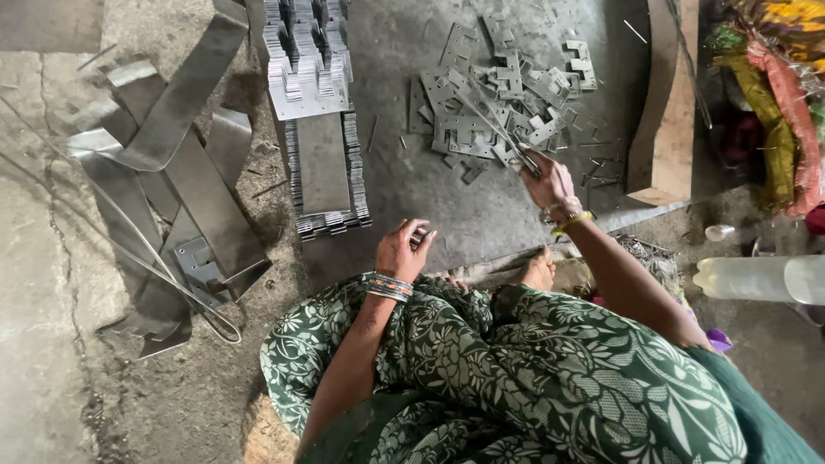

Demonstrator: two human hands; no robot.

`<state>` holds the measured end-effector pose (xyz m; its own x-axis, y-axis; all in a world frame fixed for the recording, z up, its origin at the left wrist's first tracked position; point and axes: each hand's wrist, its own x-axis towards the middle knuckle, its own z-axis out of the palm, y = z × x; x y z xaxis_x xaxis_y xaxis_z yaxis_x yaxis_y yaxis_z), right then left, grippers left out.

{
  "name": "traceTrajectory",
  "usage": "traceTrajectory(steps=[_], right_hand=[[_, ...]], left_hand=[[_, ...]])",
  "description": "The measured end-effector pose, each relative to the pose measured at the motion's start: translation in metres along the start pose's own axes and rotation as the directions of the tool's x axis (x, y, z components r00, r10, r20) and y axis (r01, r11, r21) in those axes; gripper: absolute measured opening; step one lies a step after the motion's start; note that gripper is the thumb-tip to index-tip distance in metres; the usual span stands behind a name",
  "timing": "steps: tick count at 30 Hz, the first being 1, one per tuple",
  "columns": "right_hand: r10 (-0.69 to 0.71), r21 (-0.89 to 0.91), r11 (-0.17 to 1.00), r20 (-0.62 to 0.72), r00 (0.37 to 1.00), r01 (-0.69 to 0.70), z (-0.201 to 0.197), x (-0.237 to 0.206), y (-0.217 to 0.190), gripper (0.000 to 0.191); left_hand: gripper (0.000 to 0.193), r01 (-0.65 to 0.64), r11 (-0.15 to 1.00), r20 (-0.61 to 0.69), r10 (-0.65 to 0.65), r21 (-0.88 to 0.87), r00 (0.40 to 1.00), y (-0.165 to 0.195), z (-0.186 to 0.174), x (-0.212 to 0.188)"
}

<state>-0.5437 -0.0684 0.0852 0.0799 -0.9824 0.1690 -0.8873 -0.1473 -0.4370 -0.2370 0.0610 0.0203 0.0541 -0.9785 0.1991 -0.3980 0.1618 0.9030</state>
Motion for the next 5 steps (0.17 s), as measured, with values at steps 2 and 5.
traceTrajectory(steps=[2,5], right_hand=[[0.1,-0.171,0.981,0.056,0.993,-0.09,-0.001,0.004,-0.002,0.044],[0.292,-0.257,0.936,0.176,0.94,-0.242,-0.044,-0.038,0.005,0.048]], left_hand=[[0.023,0.001,1.0,-0.006,-0.001,0.005,1.0,-0.001,-0.001,0.0],[0.023,-0.012,0.998,-0.04,0.01,-0.055,0.999,-0.001,0.0,0.001]])
